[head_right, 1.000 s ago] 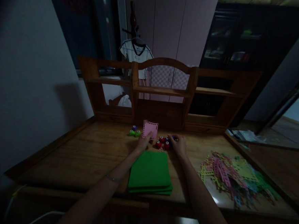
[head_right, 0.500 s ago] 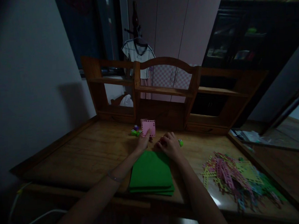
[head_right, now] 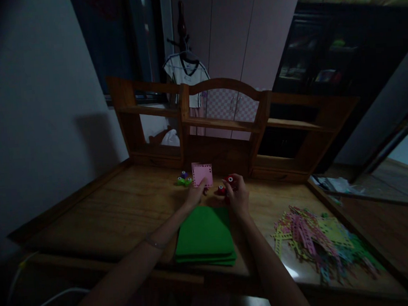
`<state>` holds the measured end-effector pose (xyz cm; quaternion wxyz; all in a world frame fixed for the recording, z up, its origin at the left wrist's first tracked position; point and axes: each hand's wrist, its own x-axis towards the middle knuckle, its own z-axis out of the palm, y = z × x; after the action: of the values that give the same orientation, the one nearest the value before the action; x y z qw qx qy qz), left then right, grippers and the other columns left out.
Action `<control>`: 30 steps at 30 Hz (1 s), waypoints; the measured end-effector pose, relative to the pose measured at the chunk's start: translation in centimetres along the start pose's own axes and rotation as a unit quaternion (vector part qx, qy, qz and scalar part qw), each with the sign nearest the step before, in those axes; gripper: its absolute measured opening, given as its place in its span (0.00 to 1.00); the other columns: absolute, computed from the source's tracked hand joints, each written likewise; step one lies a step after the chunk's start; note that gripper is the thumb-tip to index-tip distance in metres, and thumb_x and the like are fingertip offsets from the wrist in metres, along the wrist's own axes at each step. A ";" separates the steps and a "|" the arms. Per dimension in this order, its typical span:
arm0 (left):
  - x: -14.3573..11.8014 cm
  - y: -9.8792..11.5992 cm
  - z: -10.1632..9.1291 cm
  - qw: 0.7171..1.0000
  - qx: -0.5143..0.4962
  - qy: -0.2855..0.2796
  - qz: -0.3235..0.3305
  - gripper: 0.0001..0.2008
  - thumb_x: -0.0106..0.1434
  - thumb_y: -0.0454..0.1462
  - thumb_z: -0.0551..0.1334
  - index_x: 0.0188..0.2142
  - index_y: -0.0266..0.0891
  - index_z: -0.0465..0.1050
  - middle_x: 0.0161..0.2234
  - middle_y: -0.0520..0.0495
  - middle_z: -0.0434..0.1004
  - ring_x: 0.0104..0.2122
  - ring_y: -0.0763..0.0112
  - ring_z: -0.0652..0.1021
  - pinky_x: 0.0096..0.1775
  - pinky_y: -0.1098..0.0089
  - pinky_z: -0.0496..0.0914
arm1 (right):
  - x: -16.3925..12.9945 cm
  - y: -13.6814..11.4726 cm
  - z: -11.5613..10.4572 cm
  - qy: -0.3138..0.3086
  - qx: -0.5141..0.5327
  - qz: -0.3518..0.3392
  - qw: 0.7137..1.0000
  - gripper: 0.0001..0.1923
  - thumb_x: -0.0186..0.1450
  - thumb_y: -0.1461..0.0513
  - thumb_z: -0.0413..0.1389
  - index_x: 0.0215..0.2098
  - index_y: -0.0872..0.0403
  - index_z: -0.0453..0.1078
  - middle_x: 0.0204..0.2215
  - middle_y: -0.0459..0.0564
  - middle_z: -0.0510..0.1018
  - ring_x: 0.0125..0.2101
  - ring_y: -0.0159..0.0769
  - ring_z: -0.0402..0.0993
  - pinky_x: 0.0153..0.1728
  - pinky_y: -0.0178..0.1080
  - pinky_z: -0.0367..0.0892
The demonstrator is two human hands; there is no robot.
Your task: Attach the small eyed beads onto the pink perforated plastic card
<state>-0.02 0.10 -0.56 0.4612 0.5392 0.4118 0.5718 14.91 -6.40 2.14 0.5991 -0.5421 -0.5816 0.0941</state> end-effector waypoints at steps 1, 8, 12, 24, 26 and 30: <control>-0.2 0.3 0.0 1.000 0.010 -0.011 0.007 0.21 0.57 0.51 0.57 0.24 0.32 0.67 0.18 0.48 0.66 0.17 0.75 0.67 0.20 0.75 0.61 | 0.1 0.1 -0.1 0.001 0.040 0.022 0.999 0.22 0.59 0.51 0.55 0.48 0.53 0.63 0.39 0.51 0.72 0.35 0.35 0.70 0.34 0.36 0.64; -1.0 1.2 0.0 0.995 0.074 -0.068 0.022 0.22 0.58 0.50 0.56 0.23 0.31 0.68 0.16 0.48 0.65 0.17 0.76 0.67 0.21 0.77 0.60 | 0.6 1.0 -0.1 -0.031 0.185 0.125 0.974 0.26 0.53 0.52 0.60 0.47 0.53 0.67 0.42 0.53 0.72 0.38 0.37 0.70 0.32 0.34 0.66; -0.7 0.6 0.2 0.995 0.056 -0.073 0.036 0.21 0.57 0.49 0.58 0.26 0.30 0.71 0.19 0.47 0.69 0.19 0.75 0.69 0.23 0.76 0.62 | 0.6 0.8 0.2 -0.046 0.244 0.146 0.958 0.23 0.55 0.52 0.59 0.45 0.54 0.66 0.40 0.53 0.72 0.32 0.33 0.71 0.34 0.36 0.66; -1.5 1.7 0.6 0.994 0.027 -0.097 0.038 0.19 0.56 0.46 0.60 0.33 0.29 0.75 0.30 0.42 0.76 0.29 0.69 0.75 0.29 0.74 0.68 | 0.3 1.0 0.2 -0.116 0.239 0.164 0.950 0.20 0.60 0.48 0.54 0.38 0.56 0.65 0.19 0.45 0.67 0.17 0.26 0.59 0.18 0.30 0.54; -1.7 2.1 0.6 0.994 0.031 -0.098 0.038 0.18 0.56 0.45 0.61 0.33 0.28 0.75 0.30 0.42 0.76 0.29 0.68 0.76 0.30 0.74 0.68 | 0.3 0.9 0.2 -0.123 0.235 0.167 0.949 0.19 0.61 0.48 0.53 0.37 0.55 0.64 0.16 0.43 0.64 0.15 0.26 0.57 0.17 0.30 0.53; -1.6 2.5 0.4 0.991 0.068 -0.093 0.064 0.17 0.59 0.44 0.59 0.35 0.29 0.76 0.32 0.42 0.76 0.31 0.68 0.76 0.34 0.72 0.70 | 0.3 0.7 0.3 -0.132 0.233 0.166 0.949 0.18 0.62 0.47 0.51 0.36 0.54 0.62 0.15 0.42 0.63 0.14 0.26 0.55 0.16 0.30 0.51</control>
<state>0.17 -2.03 1.49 0.4225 0.6453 0.3694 0.5183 15.12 -5.75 1.74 0.6023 -0.4589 -0.5191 0.3964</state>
